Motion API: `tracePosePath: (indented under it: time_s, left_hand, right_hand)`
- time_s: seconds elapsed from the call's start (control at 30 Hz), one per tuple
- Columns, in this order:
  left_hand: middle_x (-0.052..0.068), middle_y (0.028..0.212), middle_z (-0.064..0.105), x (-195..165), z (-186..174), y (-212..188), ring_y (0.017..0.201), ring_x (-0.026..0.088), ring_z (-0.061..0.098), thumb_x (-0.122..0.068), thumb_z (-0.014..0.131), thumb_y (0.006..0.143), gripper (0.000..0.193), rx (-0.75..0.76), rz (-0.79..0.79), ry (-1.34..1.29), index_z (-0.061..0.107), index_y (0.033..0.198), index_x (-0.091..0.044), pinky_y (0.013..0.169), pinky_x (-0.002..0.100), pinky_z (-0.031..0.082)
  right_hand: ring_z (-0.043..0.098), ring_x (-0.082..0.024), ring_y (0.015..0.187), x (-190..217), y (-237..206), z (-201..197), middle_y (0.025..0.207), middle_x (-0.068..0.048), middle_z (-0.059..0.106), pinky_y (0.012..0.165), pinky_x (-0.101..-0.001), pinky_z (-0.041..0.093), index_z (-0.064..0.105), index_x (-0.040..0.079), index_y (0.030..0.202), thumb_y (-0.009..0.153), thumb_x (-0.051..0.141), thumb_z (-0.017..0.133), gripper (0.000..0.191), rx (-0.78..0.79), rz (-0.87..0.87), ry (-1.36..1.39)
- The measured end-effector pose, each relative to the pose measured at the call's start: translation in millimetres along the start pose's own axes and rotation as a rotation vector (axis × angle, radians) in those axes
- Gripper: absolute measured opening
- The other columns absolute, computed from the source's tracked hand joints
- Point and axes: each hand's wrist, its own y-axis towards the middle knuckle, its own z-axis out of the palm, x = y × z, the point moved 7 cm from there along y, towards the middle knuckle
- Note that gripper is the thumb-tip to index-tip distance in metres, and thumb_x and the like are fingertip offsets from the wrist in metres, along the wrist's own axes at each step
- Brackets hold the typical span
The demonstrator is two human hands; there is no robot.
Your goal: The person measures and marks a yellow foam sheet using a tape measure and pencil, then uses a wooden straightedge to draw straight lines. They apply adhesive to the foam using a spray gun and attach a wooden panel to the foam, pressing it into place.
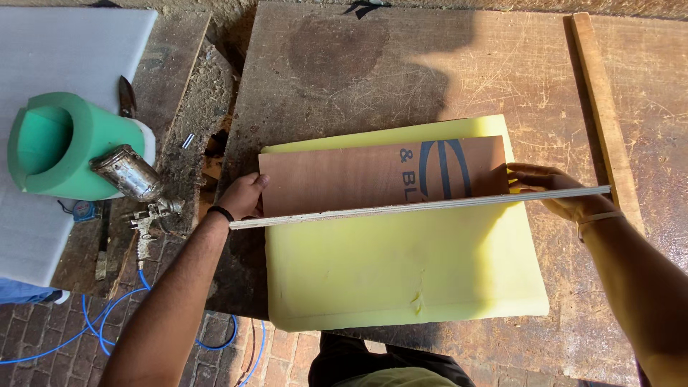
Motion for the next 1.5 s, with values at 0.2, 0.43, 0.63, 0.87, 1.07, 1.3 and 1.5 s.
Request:
tracePosePath:
  time_s: [0.2, 0.43, 0.63, 0.87, 1.07, 1.3, 1.5]
  left_hand:
    - [0.012, 0.131, 0.065, -38, -21, -37, 0.106, 0.028, 0.07, -0.037, 0.042, 0.107, 0.044, -0.031, 0.046, -0.02, 0.052, 0.139, -0.008, 0.088, 0.048, 0.058]
    - [0.012, 0.124, 0.066, -67, -28, -77, 0.102, 0.024, 0.071, -0.035, 0.043, 0.109, 0.038, -0.17, 0.244, -0.075, 0.055, 0.131, -0.006, 0.084, 0.042, 0.06]
    - [0.008, 0.101, 0.068, -53, -23, -99, 0.082, 0.021, 0.063, -0.035, 0.05, 0.108, 0.031, -0.47, 0.336, 0.012, 0.063, 0.12, -0.01, 0.07, 0.039, 0.056]
    - [0.018, 0.102, 0.071, -27, 7, -108, 0.092, 0.037, 0.066, -0.034, 0.059, 0.107, 0.031, -0.725, 0.738, 0.099, 0.062, 0.114, -0.004, 0.08, 0.048, 0.052]
    - [0.015, 0.112, 0.073, -15, 37, -112, 0.102, 0.036, 0.07, -0.035, 0.054, 0.106, 0.031, -0.638, 0.66, -0.087, 0.057, 0.126, -0.013, 0.081, 0.047, 0.055]
    - [0.015, 0.114, 0.075, -15, 55, -113, 0.105, 0.036, 0.072, -0.034, 0.053, 0.106, 0.03, -0.582, 0.634, -0.142, 0.056, 0.128, -0.014, 0.085, 0.047, 0.057]
    - [0.013, 0.12, 0.073, -8, 64, -101, 0.112, 0.034, 0.07, -0.032, 0.05, 0.108, 0.031, -0.595, 0.603, -0.159, 0.054, 0.133, -0.015, 0.089, 0.045, 0.058]
  right_hand:
    - [0.063, -0.027, 0.124, 11, -12, -9, 0.133, -0.019, 0.066, 0.116, -0.0392, 0.038, 0.049, -0.001, 0.15, 0.091, 0.027, 0.063, 0.067, 0.104, 0.068, 0.067]
    - [0.069, -0.025, 0.109, 73, -33, -26, 0.118, -0.021, 0.067, 0.1, -0.0373, 0.055, 0.052, 0.0, 0.135, 0.093, 0.033, 0.071, 0.057, -0.153, 0.049, -0.498]
    - [0.074, -0.026, 0.088, 94, -62, -3, 0.1, -0.018, 0.074, 0.082, -0.0407, 0.06, 0.065, -0.007, 0.126, 0.098, 0.044, 0.073, 0.059, -0.429, -0.094, -0.846]
    - [0.067, -0.024, 0.096, 85, -86, 43, 0.115, -0.021, 0.065, 0.081, -0.0385, 0.056, 0.05, -0.007, 0.137, 0.102, 0.048, 0.079, 0.071, -0.638, -0.344, -0.667]
    - [0.062, -0.036, 0.114, 74, -95, 66, 0.128, -0.027, 0.062, 0.097, -0.0446, 0.052, 0.053, -0.008, 0.136, 0.108, 0.053, 0.072, 0.07, -0.7, -0.282, -0.585]
    - [0.055, -0.045, 0.133, 80, -102, 79, 0.14, -0.034, 0.056, 0.11, -0.0526, 0.046, 0.052, -0.009, 0.141, 0.109, 0.053, 0.065, 0.071, -0.75, -0.302, -0.615]
    - [0.054, -0.043, 0.13, 75, -115, 99, 0.138, -0.03, 0.056, 0.109, -0.0521, 0.043, 0.054, -0.004, 0.139, 0.106, 0.053, 0.067, 0.067, -0.786, -0.301, -0.565]
